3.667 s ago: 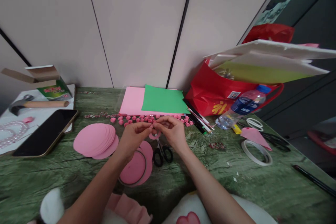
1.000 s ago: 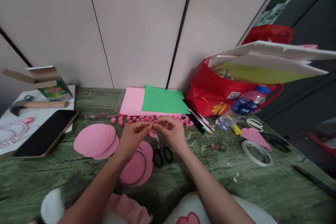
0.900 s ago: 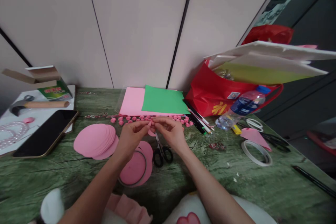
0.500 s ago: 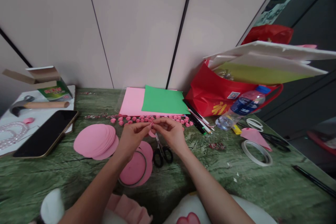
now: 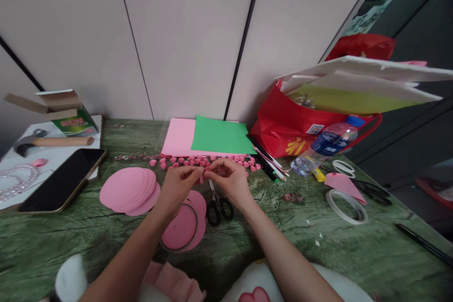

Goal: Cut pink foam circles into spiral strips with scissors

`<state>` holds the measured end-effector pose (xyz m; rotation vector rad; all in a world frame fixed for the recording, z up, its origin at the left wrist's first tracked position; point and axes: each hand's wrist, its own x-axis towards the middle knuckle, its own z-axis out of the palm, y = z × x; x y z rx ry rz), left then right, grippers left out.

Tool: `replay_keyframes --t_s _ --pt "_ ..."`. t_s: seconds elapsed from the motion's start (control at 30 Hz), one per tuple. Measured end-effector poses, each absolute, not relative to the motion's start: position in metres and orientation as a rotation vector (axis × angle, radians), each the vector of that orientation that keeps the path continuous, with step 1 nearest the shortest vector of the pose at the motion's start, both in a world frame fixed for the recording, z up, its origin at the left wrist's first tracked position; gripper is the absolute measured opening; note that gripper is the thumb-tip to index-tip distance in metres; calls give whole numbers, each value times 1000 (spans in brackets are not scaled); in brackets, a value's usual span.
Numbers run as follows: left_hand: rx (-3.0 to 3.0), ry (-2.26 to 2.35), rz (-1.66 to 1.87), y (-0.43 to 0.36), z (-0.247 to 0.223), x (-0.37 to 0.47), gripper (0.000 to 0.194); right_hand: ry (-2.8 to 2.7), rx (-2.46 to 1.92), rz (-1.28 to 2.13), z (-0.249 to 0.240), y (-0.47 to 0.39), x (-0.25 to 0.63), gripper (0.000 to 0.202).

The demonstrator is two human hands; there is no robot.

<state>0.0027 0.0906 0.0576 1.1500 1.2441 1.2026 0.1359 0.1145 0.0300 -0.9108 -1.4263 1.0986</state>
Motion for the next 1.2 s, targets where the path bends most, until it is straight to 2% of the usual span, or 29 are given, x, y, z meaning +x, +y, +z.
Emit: replay_keyframes --t_s 0.6,0.93,1.2 --pt "841 1173 1206 91 58 -1 20 -1511 -904 1101 26 114 134 26" --pt "570 1003 1272 96 58 -3 11 -1310 -876 1340 22 113 125 36" --pt "549 1020 1253 95 62 -3 12 -854 -871 1853 28 106 122 48"
